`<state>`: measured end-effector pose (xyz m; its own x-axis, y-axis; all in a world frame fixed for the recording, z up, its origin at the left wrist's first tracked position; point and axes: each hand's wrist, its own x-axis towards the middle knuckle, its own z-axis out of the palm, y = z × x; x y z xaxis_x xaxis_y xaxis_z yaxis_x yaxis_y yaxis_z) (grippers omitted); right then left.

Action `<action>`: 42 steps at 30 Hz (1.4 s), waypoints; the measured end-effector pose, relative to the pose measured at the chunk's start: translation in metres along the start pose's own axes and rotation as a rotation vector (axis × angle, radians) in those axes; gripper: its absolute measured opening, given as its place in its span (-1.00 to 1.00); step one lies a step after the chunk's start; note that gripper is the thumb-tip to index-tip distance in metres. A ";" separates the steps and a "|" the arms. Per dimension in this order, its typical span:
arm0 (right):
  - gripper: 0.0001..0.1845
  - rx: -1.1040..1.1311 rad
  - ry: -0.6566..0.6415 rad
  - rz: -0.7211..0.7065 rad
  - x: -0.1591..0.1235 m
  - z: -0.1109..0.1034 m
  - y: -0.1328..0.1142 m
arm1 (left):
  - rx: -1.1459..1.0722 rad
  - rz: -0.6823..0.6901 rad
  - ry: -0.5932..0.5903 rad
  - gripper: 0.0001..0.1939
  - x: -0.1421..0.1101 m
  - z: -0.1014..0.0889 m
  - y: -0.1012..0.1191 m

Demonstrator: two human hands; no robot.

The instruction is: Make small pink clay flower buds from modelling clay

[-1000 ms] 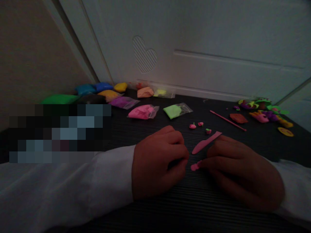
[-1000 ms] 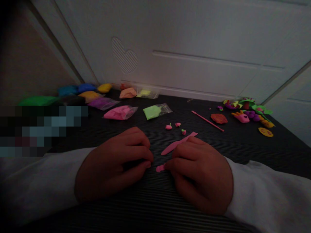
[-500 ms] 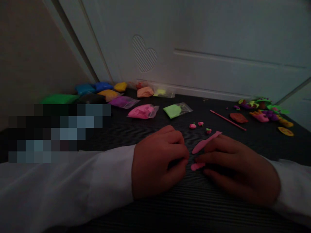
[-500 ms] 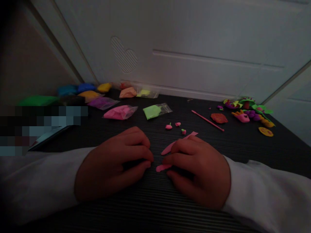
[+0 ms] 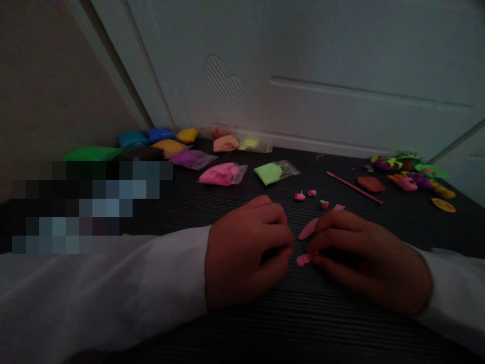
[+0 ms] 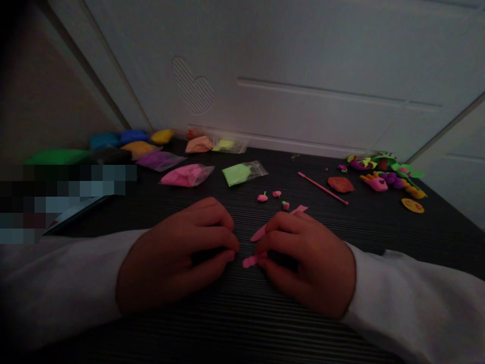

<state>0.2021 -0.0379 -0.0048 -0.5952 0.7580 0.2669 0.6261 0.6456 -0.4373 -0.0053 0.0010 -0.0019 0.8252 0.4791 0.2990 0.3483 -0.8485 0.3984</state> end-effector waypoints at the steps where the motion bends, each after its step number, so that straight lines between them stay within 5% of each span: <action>1: -0.83 -0.002 0.002 -0.001 0.000 0.000 0.000 | -0.001 0.000 0.001 -0.84 0.000 0.000 0.000; 42: -0.82 -0.037 -0.011 -0.031 0.000 0.000 -0.002 | 0.001 0.002 -0.007 -0.85 0.000 0.000 0.000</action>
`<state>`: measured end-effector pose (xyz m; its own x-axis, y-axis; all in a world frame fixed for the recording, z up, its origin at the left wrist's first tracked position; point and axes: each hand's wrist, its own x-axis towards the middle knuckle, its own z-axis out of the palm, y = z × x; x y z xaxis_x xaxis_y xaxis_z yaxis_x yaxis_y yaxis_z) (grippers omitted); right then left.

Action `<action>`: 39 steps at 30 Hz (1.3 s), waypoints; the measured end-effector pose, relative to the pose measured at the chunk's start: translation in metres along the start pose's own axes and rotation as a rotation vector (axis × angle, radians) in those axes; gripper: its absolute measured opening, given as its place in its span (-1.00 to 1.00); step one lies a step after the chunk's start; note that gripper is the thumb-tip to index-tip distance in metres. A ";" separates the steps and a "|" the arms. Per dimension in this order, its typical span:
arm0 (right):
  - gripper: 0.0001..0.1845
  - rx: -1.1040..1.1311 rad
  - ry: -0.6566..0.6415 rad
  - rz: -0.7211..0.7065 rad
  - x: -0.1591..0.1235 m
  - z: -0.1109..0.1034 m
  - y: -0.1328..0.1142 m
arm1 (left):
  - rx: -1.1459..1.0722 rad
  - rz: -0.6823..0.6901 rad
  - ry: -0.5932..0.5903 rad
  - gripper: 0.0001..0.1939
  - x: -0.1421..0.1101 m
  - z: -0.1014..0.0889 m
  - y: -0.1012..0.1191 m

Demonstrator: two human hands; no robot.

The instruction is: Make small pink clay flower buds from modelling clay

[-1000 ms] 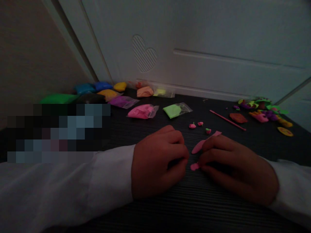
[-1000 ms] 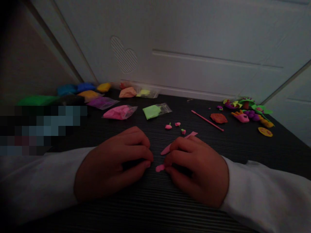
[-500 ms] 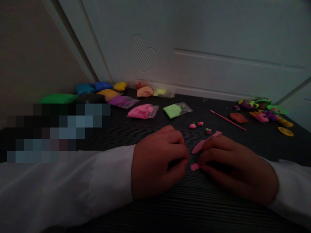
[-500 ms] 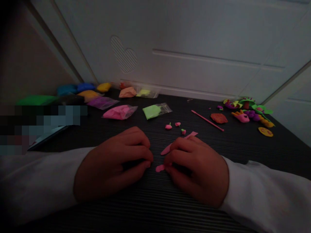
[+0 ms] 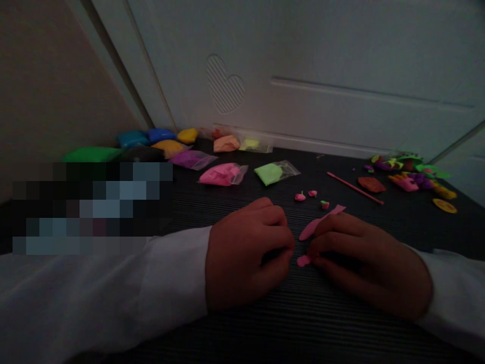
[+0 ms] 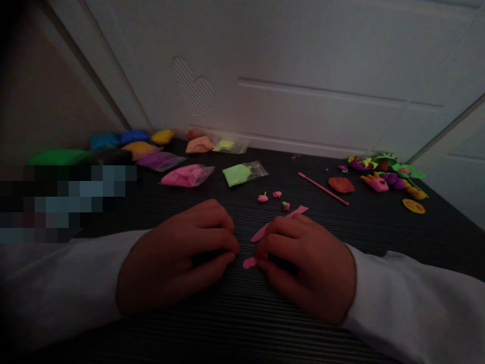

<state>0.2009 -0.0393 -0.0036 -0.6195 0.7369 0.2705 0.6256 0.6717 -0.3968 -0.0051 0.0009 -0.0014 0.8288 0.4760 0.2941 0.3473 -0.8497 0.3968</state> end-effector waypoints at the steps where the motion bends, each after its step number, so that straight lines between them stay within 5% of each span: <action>1: -0.82 0.002 -0.006 -0.002 0.000 0.000 0.000 | 0.000 0.001 -0.002 -0.85 0.000 0.000 0.000; 39: -0.81 0.031 -0.020 0.017 -0.001 0.002 0.002 | -0.010 -0.008 -0.046 -0.85 0.000 0.000 0.000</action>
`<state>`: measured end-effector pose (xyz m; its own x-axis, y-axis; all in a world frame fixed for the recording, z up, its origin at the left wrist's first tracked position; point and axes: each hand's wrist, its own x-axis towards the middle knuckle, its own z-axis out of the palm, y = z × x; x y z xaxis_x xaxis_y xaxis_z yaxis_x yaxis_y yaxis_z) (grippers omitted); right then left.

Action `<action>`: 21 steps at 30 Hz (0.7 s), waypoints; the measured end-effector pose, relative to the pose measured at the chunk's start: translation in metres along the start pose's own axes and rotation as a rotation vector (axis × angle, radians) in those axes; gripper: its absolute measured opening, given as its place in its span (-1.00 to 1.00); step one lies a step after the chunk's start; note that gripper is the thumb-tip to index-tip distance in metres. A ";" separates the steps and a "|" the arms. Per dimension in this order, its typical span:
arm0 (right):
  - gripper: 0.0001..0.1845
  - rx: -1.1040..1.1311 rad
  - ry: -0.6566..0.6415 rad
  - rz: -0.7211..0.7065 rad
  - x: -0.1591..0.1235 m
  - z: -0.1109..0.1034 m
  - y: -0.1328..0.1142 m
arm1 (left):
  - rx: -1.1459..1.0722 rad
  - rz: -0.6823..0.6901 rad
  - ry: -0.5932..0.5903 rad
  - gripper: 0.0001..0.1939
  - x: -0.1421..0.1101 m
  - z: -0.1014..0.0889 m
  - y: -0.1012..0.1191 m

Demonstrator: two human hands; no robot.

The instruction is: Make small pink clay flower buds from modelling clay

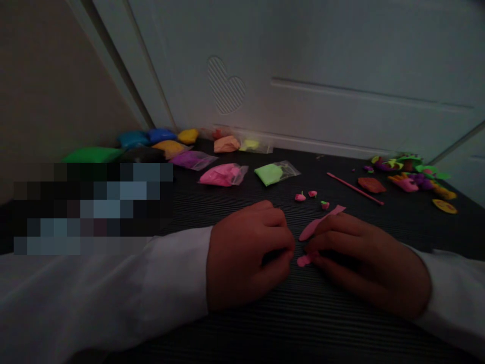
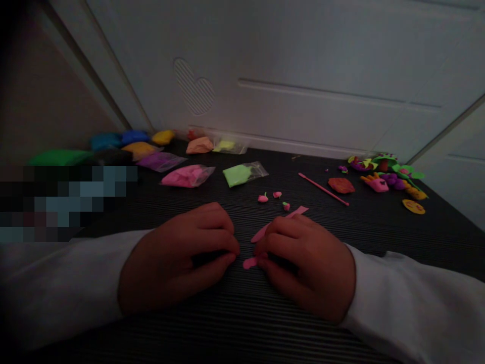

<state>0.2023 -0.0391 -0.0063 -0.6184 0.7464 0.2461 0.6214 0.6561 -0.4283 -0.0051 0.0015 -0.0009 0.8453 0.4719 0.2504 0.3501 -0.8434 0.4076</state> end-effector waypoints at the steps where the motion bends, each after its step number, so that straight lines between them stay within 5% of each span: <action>1: -0.80 0.001 0.002 -0.003 0.000 0.000 0.000 | 0.000 0.000 -0.004 -0.85 0.000 0.000 0.000; 21: -0.79 0.001 -0.022 -0.027 0.001 -0.002 0.001 | -0.005 0.019 -0.016 -0.85 -0.001 0.001 0.000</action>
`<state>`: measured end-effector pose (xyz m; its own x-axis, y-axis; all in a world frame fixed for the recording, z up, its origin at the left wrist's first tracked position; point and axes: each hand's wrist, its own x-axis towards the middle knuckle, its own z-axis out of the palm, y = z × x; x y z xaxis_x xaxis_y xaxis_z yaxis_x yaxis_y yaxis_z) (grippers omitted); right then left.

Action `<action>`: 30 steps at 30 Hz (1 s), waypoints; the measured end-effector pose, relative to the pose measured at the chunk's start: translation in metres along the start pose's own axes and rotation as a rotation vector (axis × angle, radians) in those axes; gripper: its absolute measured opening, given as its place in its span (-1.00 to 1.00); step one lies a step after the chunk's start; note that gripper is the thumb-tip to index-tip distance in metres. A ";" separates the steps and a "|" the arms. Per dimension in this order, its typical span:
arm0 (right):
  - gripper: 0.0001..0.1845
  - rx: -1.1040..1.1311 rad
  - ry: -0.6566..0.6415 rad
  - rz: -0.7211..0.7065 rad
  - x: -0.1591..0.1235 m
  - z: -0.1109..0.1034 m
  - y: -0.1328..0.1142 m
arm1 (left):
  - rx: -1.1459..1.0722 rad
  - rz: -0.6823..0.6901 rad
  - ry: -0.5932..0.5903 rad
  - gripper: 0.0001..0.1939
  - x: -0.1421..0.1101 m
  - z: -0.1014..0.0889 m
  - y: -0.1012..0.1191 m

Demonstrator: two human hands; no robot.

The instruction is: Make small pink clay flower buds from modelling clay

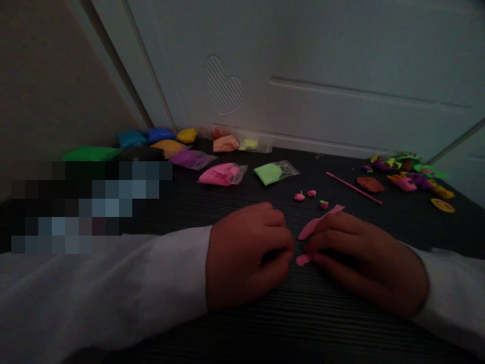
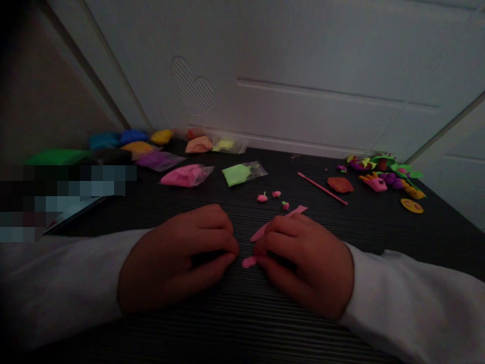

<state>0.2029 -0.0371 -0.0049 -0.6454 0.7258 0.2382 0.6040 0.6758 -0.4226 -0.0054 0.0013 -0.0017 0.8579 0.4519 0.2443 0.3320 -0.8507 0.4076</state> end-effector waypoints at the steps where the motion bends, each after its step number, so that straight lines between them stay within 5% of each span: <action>1: -0.78 0.000 -0.001 0.001 0.000 0.000 0.000 | -0.001 0.001 -0.001 -0.84 0.000 0.000 0.000; 30: -0.79 -0.026 0.030 0.007 0.000 0.001 -0.002 | 0.029 -0.007 -0.029 -0.84 0.001 -0.001 0.001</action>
<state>0.2012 -0.0382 -0.0045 -0.6268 0.7338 0.2620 0.6207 0.6736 -0.4012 -0.0051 0.0014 0.0000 0.8666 0.4500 0.2156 0.3488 -0.8553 0.3831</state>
